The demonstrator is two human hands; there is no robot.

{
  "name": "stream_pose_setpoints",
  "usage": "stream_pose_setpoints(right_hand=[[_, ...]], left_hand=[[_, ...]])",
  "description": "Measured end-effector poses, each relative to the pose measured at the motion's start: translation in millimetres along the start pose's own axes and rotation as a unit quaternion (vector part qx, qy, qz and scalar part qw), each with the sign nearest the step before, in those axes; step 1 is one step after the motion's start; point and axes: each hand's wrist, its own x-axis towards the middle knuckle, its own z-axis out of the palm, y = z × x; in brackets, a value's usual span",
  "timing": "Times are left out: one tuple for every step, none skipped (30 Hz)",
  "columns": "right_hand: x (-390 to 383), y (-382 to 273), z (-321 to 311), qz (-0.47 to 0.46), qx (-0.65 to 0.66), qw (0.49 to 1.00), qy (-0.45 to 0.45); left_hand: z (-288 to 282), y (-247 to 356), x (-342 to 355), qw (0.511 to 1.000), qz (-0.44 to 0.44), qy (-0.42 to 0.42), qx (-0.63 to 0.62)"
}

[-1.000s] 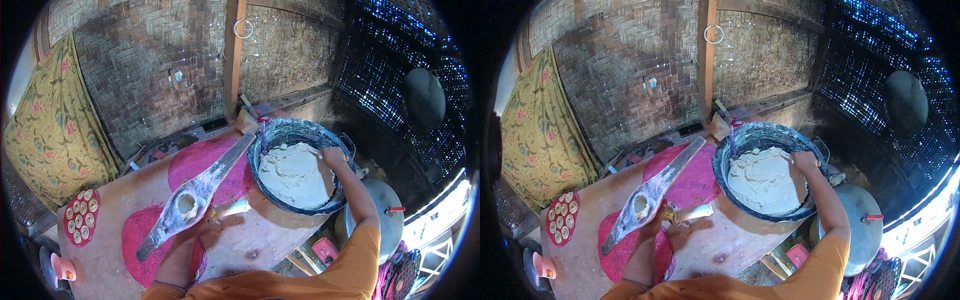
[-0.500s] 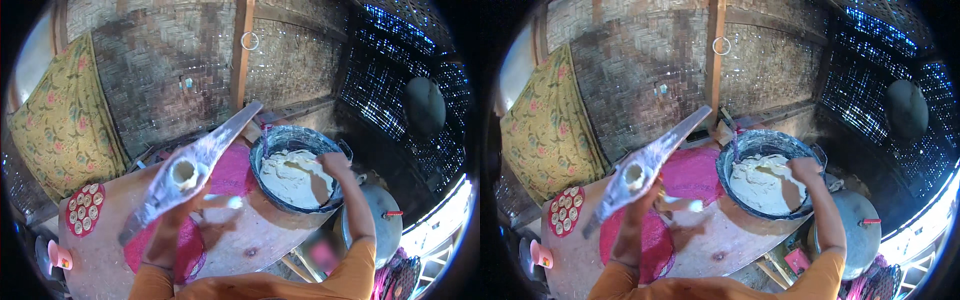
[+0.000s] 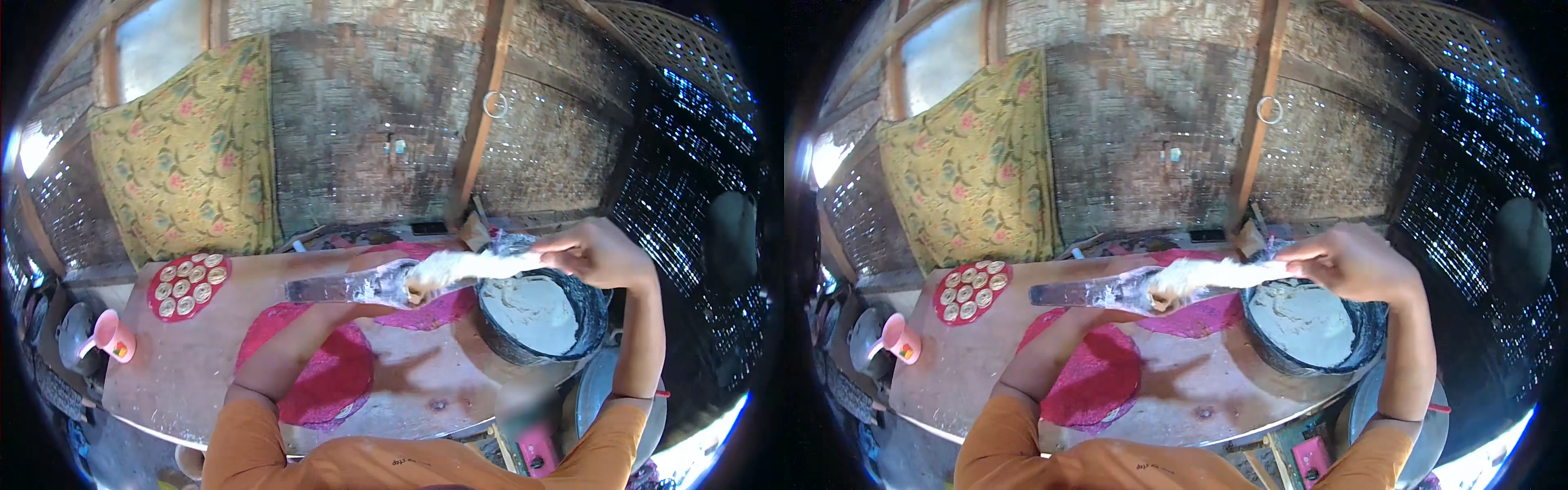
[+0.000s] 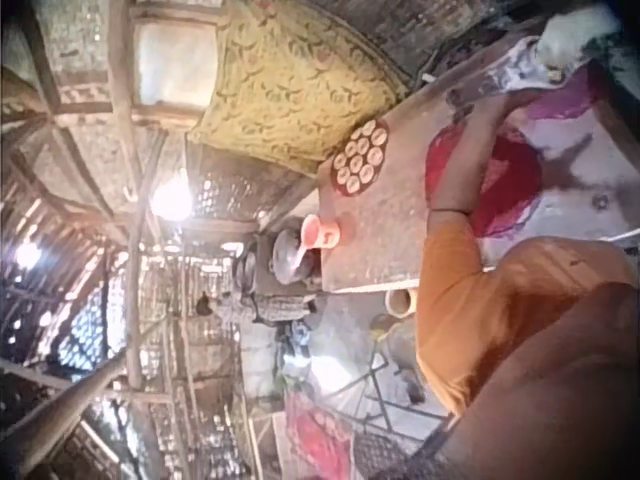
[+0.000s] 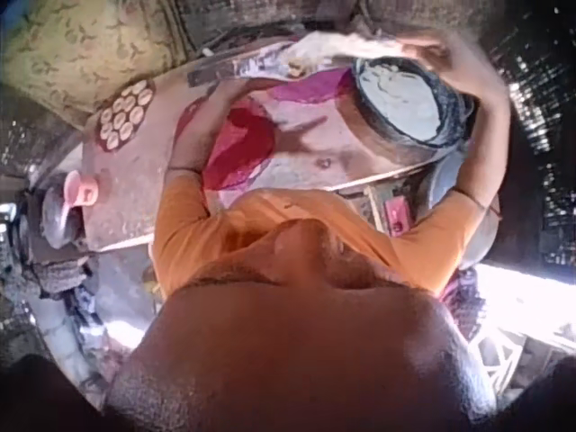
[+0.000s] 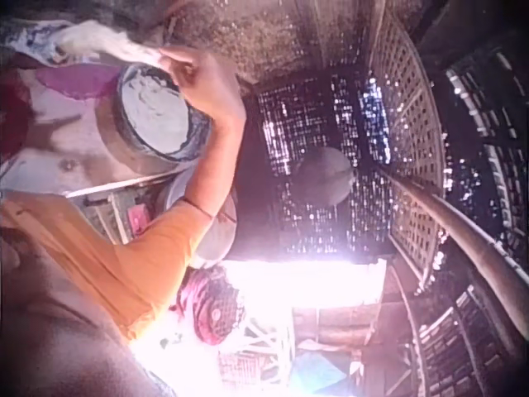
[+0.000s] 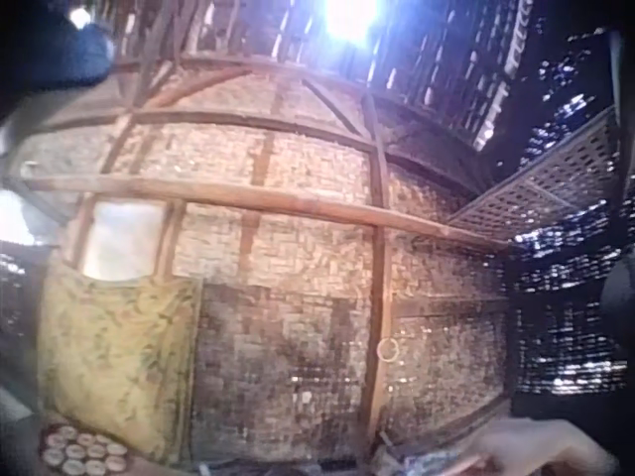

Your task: The person creates spiral shapes on a mat using a handheld extruder, refilling the tool with dough from a large basin between applications.

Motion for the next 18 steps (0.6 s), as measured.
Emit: stream_pose_setpoints(right_hand=[[10, -8, 4, -0.028, -0.028, 0.999, -0.019], [19, -15, 7, -0.057, -0.057, 0.996, -0.038], [27, -26, 9, -0.066, -0.095, 0.992, -0.046], [37, -38, 15, -0.084, -0.095, 0.991, -0.046], [47, -49, 26, -0.126, -0.157, 0.979, 0.007], [55, -63, 36, -0.168, -0.215, 0.96, 0.061], [66, -86, 50, -0.199, -0.275, 0.939, 0.049], [73, -109, 65, -0.241, -0.342, 0.905, 0.069], [73, -125, 82, -0.272, -0.411, 0.866, 0.085], [70, -133, 98, -0.275, -0.412, 0.865, 0.083], [70, -138, 115, -0.273, -0.413, 0.862, 0.107], [69, -141, 131, -0.27, -0.415, 0.859, 0.131], [68, -141, 148, -0.279, -0.409, 0.858, 0.135], [70, -140, 162, -0.304, -0.382, 0.859, 0.154], [73, -139, 170, -0.326, -0.356, 0.859, 0.172], [74, -140, 171, -0.334, -0.348, 0.858, 0.173], [75, -140, 165, -0.338, -0.321, 0.866, 0.179], [74, -141, 157, -0.341, -0.294, 0.874, 0.184]], left_hand=[[-5, 7, -6, 1.0, -0.012, 0.008, 0.007], [-13, 14, -14, 0.999, -0.025, 0.017, 0.012], [-18, 20, -21, 0.999, -0.037, 0.025, 0.016], [-26, 25, -30, 0.998, -0.053, 0.035, 0.025], [-32, 30, -35, 0.997, -0.065, 0.043, 0.03], [-39, 35, -43, 0.995, -0.078, 0.052, 0.036], [-46, 38, -56, 0.992, -0.1, 0.061, 0.043], [-56, 44, -67, 0.989, -0.118, 0.07, 0.051], [-61, 45, -76, 0.986, -0.134, 0.082, 0.051], [-65, 45, -82, 0.984, -0.147, 0.093, 0.048], [-70, 45, -93, 0.979, -0.169, 0.102, 0.053], [-76, 44, -105, 0.973, -0.192, 0.11, 0.058], [-82, 44, -119, 0.967, -0.217, 0.115, 0.065], [-90, 44, -134, 0.958, -0.247, 0.119, 0.083], [-90, 40, -148, 0.96, -0.22, 0.172, -0.022], [-89, 31, -165, 0.958, -0.231, 0.172, -0.016], [-94, 24, -178, 0.95, -0.248, 0.19, 0.012], [-99, 18, -192, 0.941, -0.264, 0.208, 0.039]])
